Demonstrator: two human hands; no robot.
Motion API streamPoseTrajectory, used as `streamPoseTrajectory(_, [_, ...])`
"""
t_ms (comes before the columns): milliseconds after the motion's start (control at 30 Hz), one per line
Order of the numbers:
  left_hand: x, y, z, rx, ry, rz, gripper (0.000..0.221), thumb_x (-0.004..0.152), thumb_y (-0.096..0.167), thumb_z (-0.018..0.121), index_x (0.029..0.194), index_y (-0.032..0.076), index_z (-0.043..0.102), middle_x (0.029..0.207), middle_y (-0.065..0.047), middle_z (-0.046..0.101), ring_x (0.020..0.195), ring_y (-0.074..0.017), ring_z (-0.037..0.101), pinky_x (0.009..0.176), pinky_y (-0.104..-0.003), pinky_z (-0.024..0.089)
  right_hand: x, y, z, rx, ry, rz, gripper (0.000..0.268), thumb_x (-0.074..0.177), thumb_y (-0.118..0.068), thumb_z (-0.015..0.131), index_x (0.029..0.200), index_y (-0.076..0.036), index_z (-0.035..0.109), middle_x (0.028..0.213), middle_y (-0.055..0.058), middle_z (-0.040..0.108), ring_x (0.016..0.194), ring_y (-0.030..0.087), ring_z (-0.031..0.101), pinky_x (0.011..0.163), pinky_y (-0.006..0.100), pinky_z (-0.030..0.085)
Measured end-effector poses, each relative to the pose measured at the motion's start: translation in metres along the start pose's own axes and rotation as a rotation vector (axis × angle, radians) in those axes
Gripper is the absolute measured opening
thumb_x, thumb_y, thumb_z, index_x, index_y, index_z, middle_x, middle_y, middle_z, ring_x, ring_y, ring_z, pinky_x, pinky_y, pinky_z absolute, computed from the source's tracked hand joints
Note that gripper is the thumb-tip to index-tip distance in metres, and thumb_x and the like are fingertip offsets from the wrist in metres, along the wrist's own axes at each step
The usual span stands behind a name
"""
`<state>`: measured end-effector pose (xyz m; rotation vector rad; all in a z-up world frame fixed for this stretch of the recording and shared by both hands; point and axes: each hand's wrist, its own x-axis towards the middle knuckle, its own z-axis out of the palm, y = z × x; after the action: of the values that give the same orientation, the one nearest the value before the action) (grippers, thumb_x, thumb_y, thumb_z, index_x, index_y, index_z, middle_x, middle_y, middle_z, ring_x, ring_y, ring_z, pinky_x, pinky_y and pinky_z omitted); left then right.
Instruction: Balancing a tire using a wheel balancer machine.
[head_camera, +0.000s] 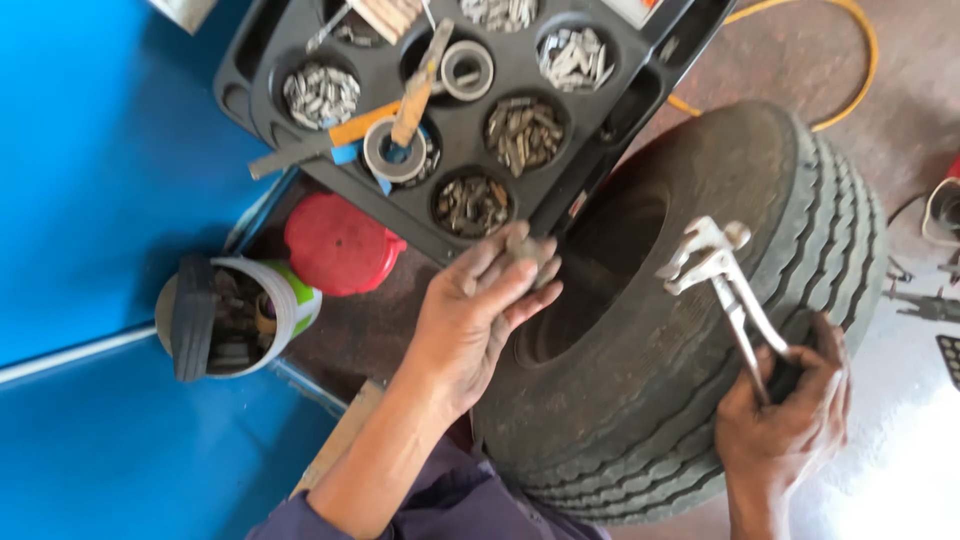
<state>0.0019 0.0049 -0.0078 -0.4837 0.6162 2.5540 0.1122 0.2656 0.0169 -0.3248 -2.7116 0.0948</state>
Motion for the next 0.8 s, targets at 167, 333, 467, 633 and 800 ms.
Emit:
streamPoseTrajectory(167, [0.004, -0.030, -0.035, 0.359, 0.200, -0.036, 0.053, 0.097, 0.010, 0.064, 0.146, -0.005, 0.051, 0.120, -0.022, 0.067, 0.098, -0.0243, 0.066, 0.089, -0.039, 0.057, -0.007, 0.012, 0.010, -0.010, 0.035, 0.078, 0.017, 0.101, -0.008, 0.070, 0.107, -0.002, 0.055, 0.147, 0.017, 0.064, 0.133, 0.039, 0.063, 0.108, 0.045, 0.052])
streamPoseTrajectory(333, [0.007, -0.069, -0.068, 0.300, 0.193, -0.050, 0.045, 0.099, 0.013, 0.056, 0.140, -0.005, 0.051, 0.123, -0.019, 0.069, 0.101, -0.0217, 0.073, 0.093, -0.036, 0.061, -0.009, 0.031, 0.028, 0.026, 0.123, 0.037, 0.018, 0.100, -0.009, 0.071, 0.103, 0.000, 0.056, 0.139, 0.021, 0.066, 0.131, 0.039, 0.065, 0.110, 0.043, 0.052])
streamPoseTrajectory(467, [0.012, -0.094, -0.086, 0.268, 0.246, -0.105, 0.032, 0.101, 0.015, 0.052, 0.127, -0.004, 0.051, 0.120, -0.021, 0.069, 0.099, -0.0235, 0.074, 0.090, -0.035, 0.063, -0.016, 0.057, 0.045, 0.053, 0.131, 0.026, 0.021, 0.096, -0.011, 0.072, 0.097, 0.002, 0.055, 0.136, 0.025, 0.067, 0.132, 0.040, 0.064, 0.116, 0.045, 0.051])
streamPoseTrajectory(633, [0.016, -0.074, -0.072, 0.232, 0.256, -0.221, 0.025, 0.100, 0.012, 0.055, 0.120, -0.004, 0.055, 0.113, -0.021, 0.072, 0.098, -0.0248, 0.075, 0.088, -0.035, 0.064, -0.028, 0.087, 0.066, 0.071, 0.126, 0.026, 0.024, 0.101, -0.014, 0.070, 0.097, 0.004, 0.055, 0.132, 0.027, 0.066, 0.133, 0.042, 0.063, 0.118, 0.046, 0.050])
streamPoseTrajectory(800, [0.020, -0.068, -0.076, 0.207, 0.219, -0.230, 0.026, 0.099, 0.008, 0.058, 0.122, -0.005, 0.058, 0.111, -0.018, 0.074, 0.099, -0.0231, 0.075, 0.091, -0.033, 0.063, -0.027, 0.085, 0.068, 0.076, 0.150, 0.059, 0.024, 0.100, -0.013, 0.070, 0.095, 0.005, 0.054, 0.130, 0.028, 0.067, 0.132, 0.042, 0.063, 0.119, 0.047, 0.049])
